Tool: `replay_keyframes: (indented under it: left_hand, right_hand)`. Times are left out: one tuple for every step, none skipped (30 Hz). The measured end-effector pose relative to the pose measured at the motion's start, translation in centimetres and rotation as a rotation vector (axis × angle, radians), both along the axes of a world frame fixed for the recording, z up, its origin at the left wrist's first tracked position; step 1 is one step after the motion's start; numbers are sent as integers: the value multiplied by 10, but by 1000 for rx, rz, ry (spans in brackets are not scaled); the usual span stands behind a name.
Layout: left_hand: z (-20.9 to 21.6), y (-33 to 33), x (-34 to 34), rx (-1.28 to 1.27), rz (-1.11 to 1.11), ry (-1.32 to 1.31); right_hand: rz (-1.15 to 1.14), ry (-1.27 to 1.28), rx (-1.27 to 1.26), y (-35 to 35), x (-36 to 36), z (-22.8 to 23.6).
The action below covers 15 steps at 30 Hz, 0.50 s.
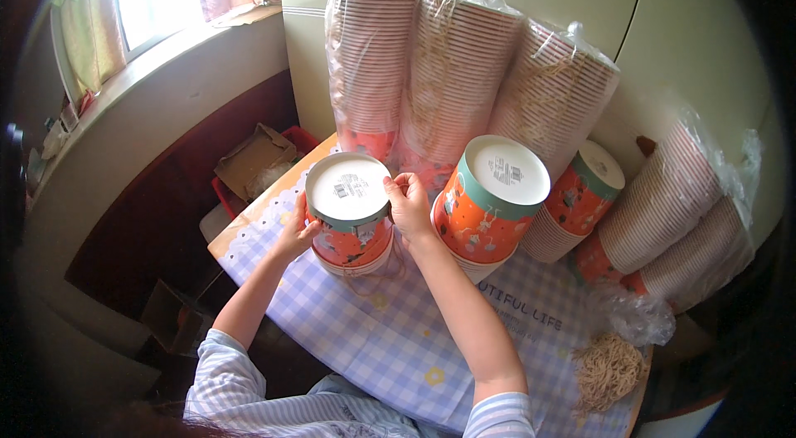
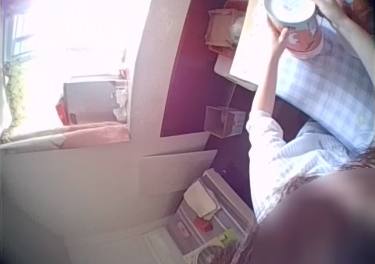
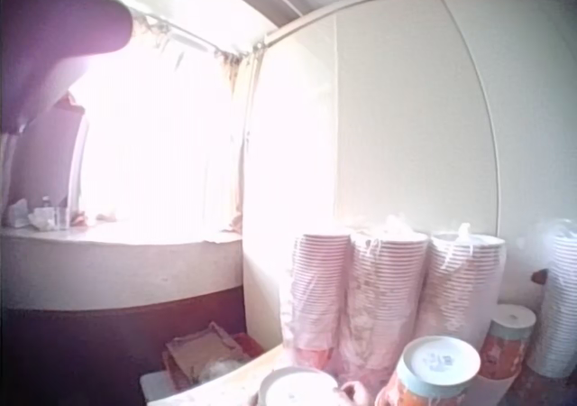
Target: Attach plastic handles to the sides of paper buckets by threading them through pre-drilled holes.
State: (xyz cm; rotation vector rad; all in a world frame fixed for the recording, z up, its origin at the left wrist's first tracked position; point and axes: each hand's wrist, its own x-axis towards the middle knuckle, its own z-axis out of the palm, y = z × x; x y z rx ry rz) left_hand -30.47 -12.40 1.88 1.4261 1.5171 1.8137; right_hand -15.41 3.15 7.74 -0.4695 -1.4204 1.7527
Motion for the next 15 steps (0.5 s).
replay_keyframes:
  left_hand:
    - [0, 0, 1, 3, 15, -2]
    - [-2, 0, 1, 1, 15, -3]
    - [-3, 0, 1, 6, 8, -31]
    - [-4, 1, 3, 13, -4, -59]
    - [-5, 2, 4, 13, -9, -59]
    - [-5, 3, 5, 10, -22, -82]
    - [-6, 3, 5, 5, -32, -105]
    - [-7, 3, 6, 4, -35, -105]
    - [-9, 3, 7, 13, -33, -126]
    - [-10, 2, 7, 23, -29, -146]
    - [-13, 2, 6, 22, -30, -144]
    - [-17, 2, 3, 29, -32, -159]
    - [-17, 2, 4, 36, -41, -177]
    - [-16, 3, 4, 36, -47, -176]
    - [-15, 3, 5, 49, -34, -139]
  right_hand:
    - [-1, 0, -2, -2, 1, 3]
    - [10, -8, -22, -3, 2, 5]
    - [21, -16, -42, -4, 3, 6]
    - [17, -16, -42, -3, 4, 5]
    - [8, -6, -21, -2, 3, 3]
    - [-1, 4, 0, -1, 3, 1]
    - [-4, 4, -2, -1, 3, 0]
    - [4, 6, -16, -1, 3, -2]
    - [11, 8, -31, -1, 3, -2]
    - [11, 11, -32, -3, 3, -2]
    - [11, -2, -61, -6, 2, -1]
    - [12, -14, -90, -8, 1, 0]
    - [2, 14, -50, -10, 2, -1]
    - [-4, 15, -50, -10, 3, -5]
    - [-40, -48, -32, -9, 5, -11]
